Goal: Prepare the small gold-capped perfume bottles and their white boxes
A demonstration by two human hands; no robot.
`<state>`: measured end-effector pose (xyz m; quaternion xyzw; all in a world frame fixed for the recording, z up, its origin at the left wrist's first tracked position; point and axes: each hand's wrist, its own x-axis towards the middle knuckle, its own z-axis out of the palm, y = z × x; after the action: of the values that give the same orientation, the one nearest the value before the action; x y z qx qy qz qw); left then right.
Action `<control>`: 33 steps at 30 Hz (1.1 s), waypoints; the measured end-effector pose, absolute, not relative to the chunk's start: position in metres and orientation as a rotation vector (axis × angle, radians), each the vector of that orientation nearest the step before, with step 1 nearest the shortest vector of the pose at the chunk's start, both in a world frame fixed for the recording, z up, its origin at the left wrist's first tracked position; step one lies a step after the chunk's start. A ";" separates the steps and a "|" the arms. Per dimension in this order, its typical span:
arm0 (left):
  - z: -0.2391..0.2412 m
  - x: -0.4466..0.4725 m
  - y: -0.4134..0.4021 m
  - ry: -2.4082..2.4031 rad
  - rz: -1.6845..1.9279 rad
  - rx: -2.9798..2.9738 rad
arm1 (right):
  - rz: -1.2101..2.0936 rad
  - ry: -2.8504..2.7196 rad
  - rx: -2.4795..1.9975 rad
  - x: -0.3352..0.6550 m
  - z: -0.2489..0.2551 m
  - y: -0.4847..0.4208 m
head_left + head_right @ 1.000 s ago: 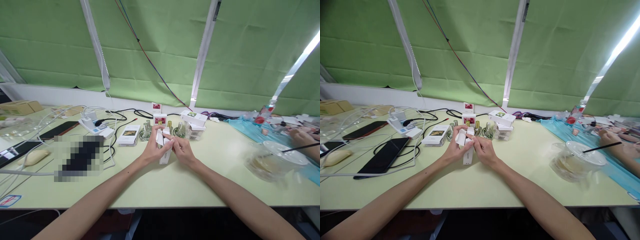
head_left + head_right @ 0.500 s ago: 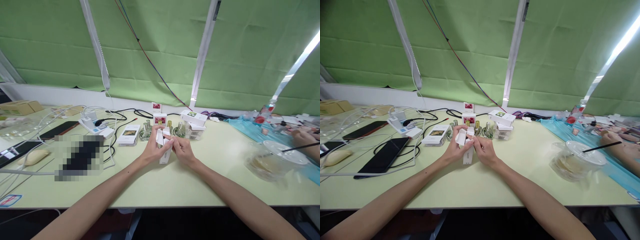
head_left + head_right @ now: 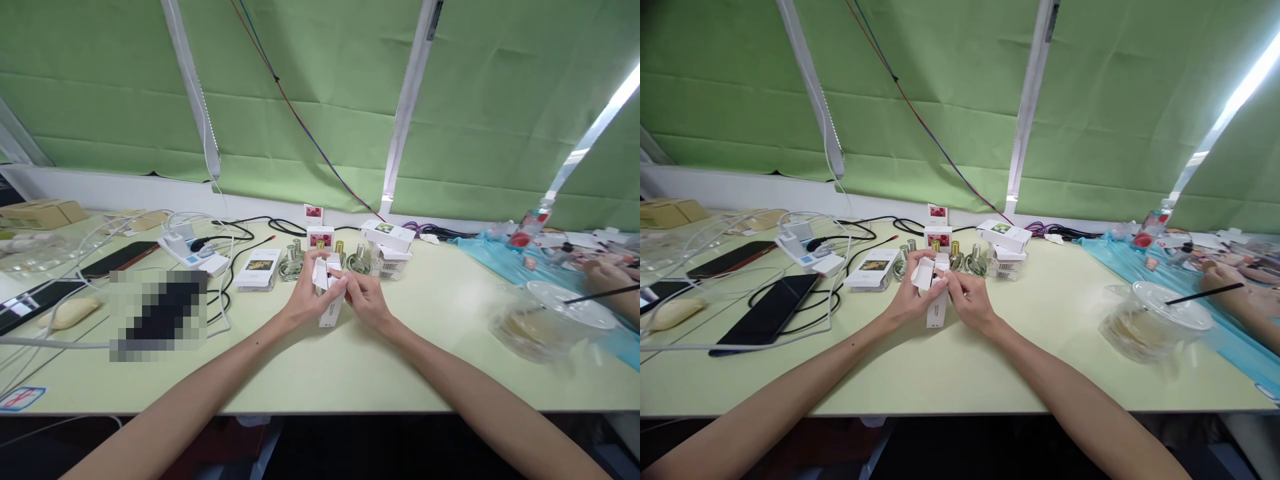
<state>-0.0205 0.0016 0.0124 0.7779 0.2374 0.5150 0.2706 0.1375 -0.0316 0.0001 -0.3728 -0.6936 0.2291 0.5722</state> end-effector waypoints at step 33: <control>0.013 -0.019 0.001 0.629 1.378 2.050 | 0.921 -1.497 -0.809 0.140 0.013 -0.031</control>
<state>-0.0192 0.0011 0.0129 0.7693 0.2359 0.5170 0.2920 0.1400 -0.0308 0.0131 -0.3442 -0.6372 0.3918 0.5675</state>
